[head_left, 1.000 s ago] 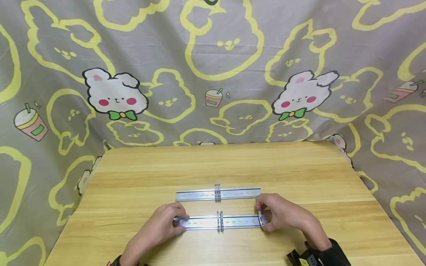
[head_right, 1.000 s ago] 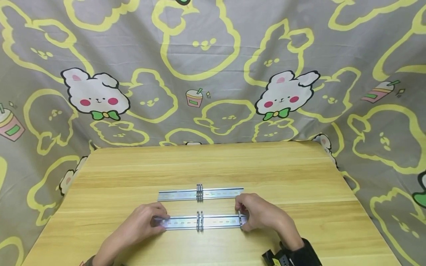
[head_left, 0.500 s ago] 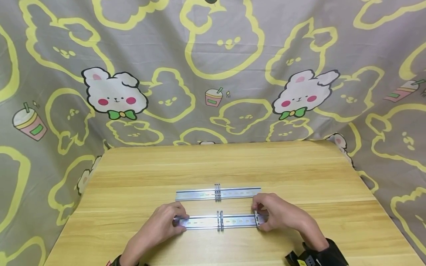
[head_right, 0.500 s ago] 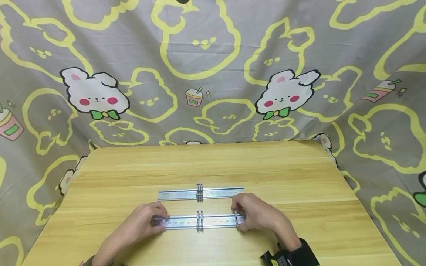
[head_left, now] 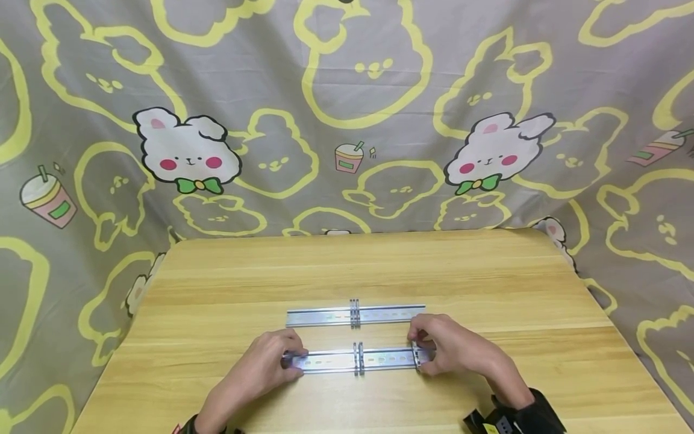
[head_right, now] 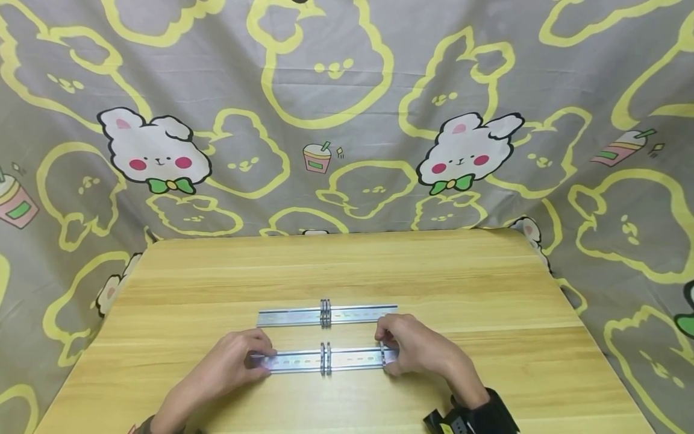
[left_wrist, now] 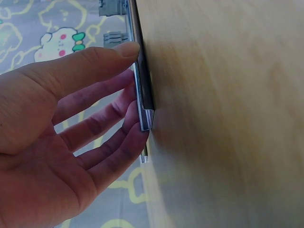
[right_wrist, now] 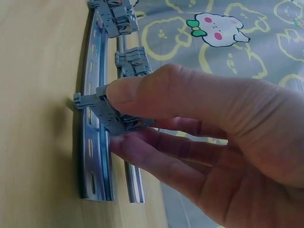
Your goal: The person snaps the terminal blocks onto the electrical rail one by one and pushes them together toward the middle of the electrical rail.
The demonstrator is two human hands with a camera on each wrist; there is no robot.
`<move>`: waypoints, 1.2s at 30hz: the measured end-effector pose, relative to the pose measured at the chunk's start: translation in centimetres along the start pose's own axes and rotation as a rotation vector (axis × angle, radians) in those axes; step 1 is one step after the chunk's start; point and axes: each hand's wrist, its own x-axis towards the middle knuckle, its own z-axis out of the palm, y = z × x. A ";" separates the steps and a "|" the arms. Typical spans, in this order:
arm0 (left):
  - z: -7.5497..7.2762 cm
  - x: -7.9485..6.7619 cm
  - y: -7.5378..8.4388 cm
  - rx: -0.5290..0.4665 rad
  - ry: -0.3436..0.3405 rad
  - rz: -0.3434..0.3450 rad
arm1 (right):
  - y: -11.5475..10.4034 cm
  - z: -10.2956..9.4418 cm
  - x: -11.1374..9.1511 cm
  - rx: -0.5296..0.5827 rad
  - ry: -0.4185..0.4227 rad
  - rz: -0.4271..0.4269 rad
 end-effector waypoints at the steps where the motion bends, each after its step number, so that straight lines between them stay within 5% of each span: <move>1: 0.0 0.0 0.0 0.001 0.001 -0.001 | 0.0 0.1 0.1 0.004 0.003 -0.009; 36: -0.2 0.0 0.1 -0.019 -0.008 0.006 | -2.5 5.0 3.2 -0.062 0.136 -0.161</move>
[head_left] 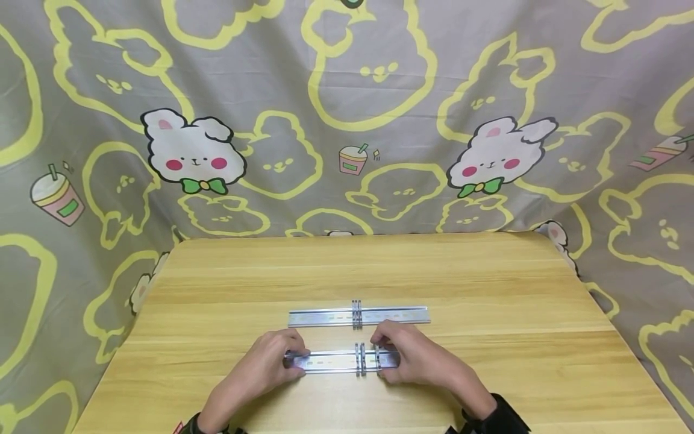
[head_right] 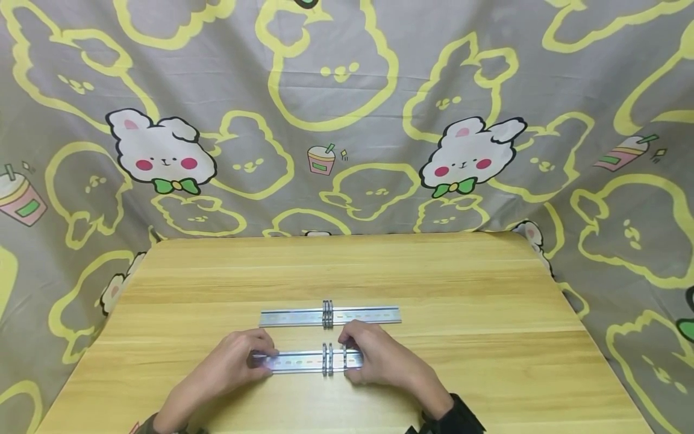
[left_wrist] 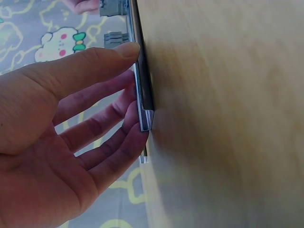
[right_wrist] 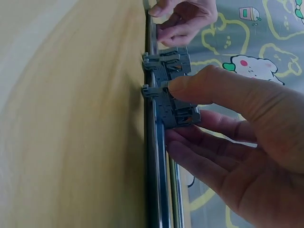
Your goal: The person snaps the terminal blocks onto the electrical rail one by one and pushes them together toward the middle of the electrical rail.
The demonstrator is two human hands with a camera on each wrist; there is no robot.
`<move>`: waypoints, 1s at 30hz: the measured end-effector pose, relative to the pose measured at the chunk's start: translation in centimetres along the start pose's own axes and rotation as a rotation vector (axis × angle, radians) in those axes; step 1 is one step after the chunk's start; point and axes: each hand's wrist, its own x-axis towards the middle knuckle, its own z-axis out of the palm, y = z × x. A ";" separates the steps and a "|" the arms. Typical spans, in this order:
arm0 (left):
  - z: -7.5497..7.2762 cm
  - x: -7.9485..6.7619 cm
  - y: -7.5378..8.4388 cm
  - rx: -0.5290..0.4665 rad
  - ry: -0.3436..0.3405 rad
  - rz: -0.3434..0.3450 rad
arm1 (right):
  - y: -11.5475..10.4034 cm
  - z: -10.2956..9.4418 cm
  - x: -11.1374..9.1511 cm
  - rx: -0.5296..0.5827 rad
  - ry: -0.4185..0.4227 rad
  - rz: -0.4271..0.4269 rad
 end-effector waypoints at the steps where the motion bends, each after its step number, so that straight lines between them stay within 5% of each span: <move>1: 0.0 0.0 0.0 0.002 0.001 0.000 | 0.0 0.1 0.1 -0.001 0.000 -0.001; 30: 0.0 -0.1 -0.2 -0.022 0.015 0.020 | -0.5 1.7 0.9 0.052 0.037 -0.013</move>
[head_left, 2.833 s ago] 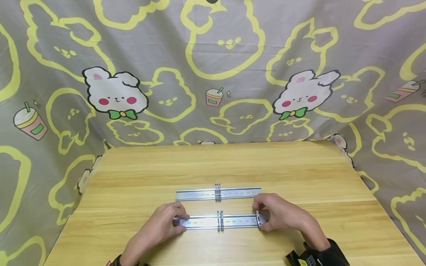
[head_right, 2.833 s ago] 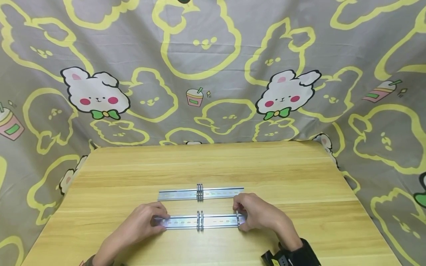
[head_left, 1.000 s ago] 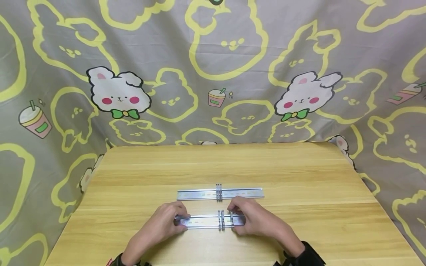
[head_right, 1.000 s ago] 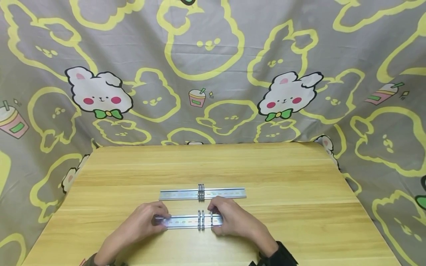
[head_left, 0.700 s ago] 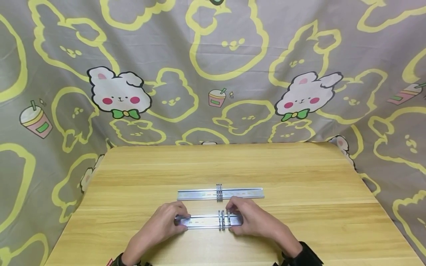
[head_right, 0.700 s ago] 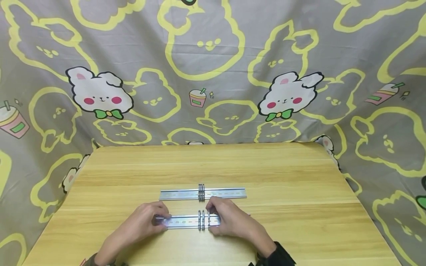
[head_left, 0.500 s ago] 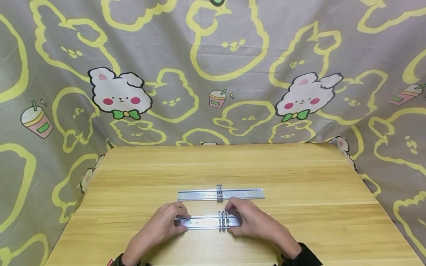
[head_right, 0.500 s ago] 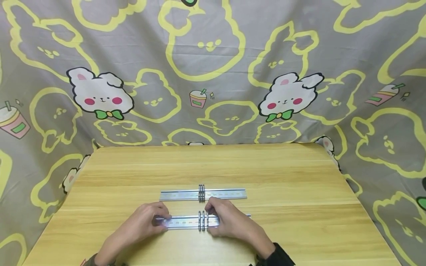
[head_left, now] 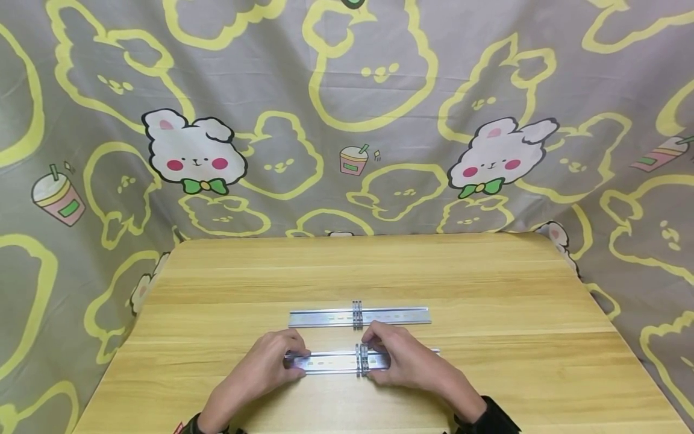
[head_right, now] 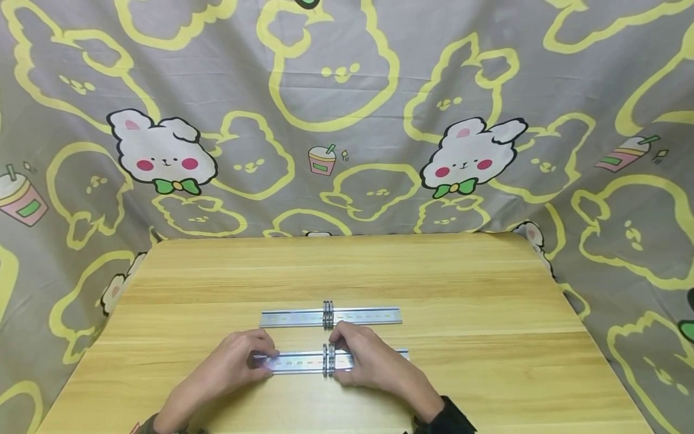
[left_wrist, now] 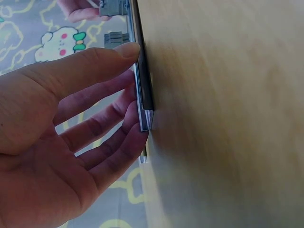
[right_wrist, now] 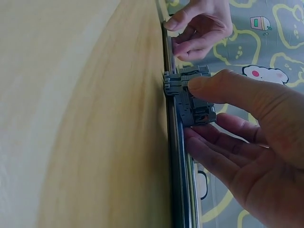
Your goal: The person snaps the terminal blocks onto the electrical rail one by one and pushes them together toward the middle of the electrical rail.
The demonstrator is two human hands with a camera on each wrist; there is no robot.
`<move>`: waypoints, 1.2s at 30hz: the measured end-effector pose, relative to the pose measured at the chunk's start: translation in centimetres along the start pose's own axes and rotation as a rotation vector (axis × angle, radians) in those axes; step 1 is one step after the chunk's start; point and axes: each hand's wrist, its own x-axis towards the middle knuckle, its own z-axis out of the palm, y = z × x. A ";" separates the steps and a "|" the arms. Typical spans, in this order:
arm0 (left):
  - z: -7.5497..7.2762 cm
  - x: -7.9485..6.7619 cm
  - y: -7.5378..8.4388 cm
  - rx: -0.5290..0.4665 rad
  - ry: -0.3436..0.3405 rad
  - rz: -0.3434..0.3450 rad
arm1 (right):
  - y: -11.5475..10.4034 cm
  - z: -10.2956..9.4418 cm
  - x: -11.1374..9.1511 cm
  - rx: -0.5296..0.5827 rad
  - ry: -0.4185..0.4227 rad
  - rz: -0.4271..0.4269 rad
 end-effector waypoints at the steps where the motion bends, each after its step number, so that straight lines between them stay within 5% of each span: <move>1: 0.0 0.0 0.0 0.002 0.001 0.001 | 0.0 0.0 0.0 -0.003 0.002 -0.002; 20: 0.0 0.1 0.0 -0.004 -0.003 -0.017 | 0.0 0.1 0.1 -0.103 -0.019 -0.067; 36: 0.2 0.1 -0.1 -0.005 0.002 -0.010 | -0.3 1.1 0.2 -0.208 0.044 -0.114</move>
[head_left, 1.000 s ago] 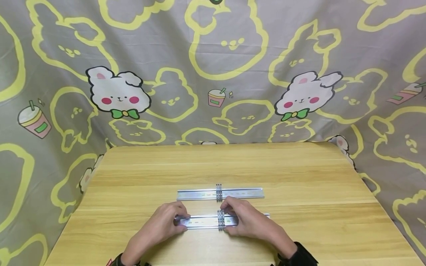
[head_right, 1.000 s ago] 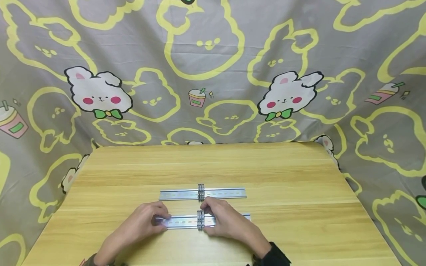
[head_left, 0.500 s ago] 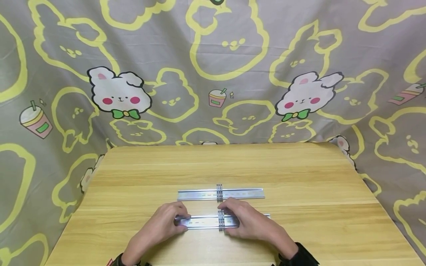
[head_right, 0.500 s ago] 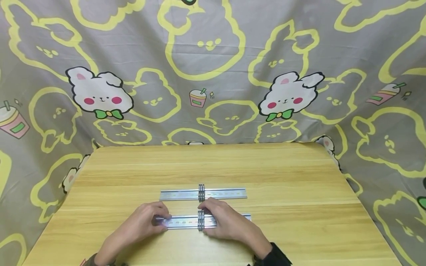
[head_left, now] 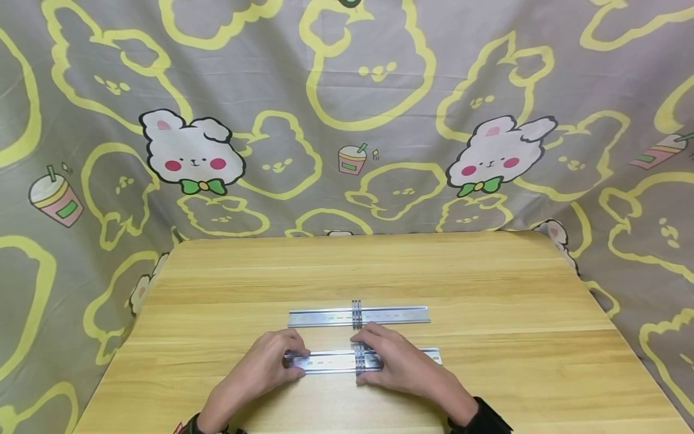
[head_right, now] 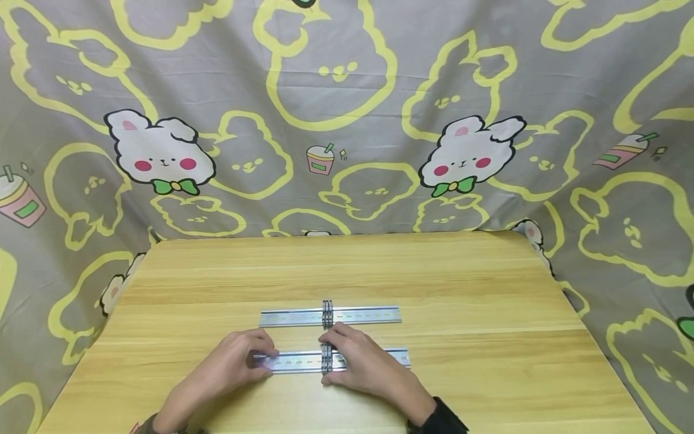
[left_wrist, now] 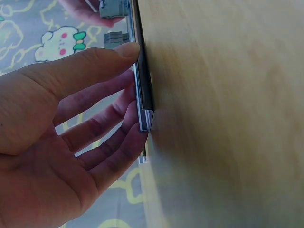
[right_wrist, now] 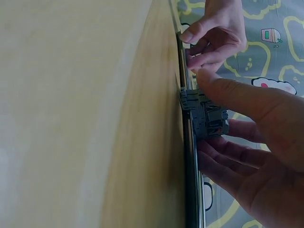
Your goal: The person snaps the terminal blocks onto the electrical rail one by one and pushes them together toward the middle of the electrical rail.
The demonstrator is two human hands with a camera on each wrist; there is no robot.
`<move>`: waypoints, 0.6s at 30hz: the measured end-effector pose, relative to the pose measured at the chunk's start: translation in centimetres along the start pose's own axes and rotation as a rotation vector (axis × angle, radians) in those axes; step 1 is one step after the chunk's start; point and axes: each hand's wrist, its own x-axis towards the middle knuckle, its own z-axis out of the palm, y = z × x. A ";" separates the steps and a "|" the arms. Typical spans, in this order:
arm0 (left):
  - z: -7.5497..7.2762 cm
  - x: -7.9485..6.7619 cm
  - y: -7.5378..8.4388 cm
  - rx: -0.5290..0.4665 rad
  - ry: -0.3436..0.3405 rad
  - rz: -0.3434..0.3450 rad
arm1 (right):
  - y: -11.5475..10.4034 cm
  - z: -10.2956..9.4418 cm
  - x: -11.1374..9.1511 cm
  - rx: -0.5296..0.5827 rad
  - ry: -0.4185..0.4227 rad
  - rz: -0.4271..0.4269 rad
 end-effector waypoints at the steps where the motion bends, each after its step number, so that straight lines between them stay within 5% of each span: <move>1: 0.0 0.0 0.0 0.001 0.000 0.000 | 0.0 0.0 0.0 -0.005 0.006 -0.005; 18: 0.0 0.1 0.6 0.052 -0.008 -0.018 | 0.1 0.2 0.3 -0.002 0.014 0.024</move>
